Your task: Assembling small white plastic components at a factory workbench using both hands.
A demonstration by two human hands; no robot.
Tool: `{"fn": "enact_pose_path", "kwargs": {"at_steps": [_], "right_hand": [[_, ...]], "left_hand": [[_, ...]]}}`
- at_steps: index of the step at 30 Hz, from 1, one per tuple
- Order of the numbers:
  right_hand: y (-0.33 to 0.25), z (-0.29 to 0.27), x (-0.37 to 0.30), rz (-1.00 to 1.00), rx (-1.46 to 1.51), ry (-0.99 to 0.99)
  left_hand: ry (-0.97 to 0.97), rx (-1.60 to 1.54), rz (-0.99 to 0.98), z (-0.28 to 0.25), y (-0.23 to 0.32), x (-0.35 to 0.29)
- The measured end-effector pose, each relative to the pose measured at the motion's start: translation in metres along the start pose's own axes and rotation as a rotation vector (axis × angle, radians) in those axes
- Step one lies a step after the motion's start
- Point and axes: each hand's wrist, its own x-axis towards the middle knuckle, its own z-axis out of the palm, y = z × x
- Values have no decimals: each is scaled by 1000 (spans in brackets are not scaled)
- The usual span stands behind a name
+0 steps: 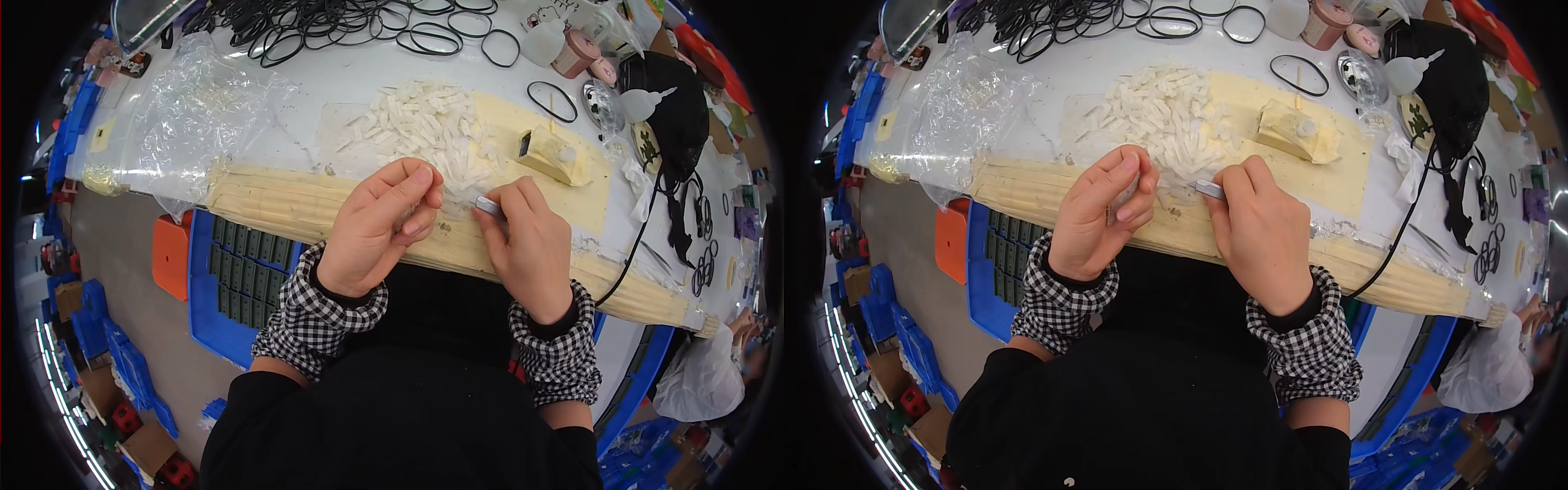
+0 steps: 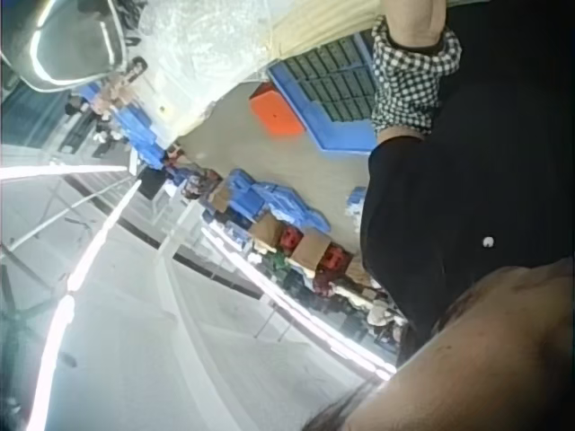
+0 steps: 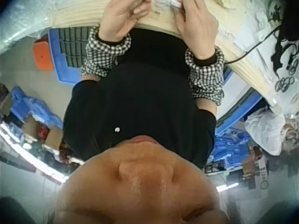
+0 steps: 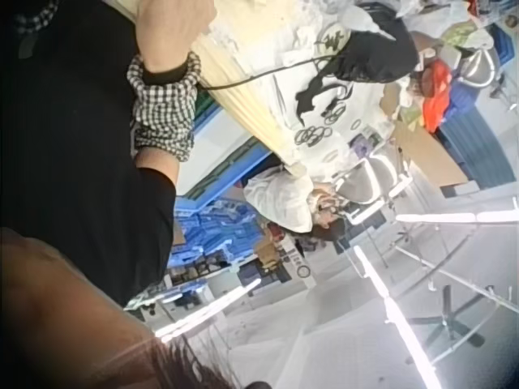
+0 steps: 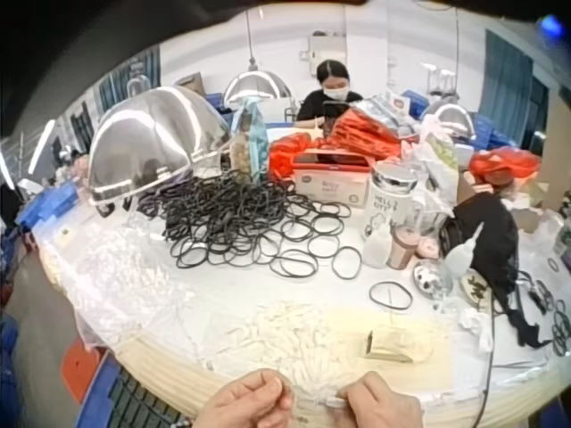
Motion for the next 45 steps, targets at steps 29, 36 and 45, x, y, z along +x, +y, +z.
{"fn": "enact_pose_path", "kwargs": {"at_steps": [29,36,45], "right_hand": [[-21,-8,5,-127,47,63],[-21,-7,6,-128,5,61],[-22,-9,5,-131,-17,54]], "left_hand": [[-145,-135,-129,3,-7,-3],[-213,-206,-144,0,-11,-3],[-182,-198,-131,3,-12,-4]]}}
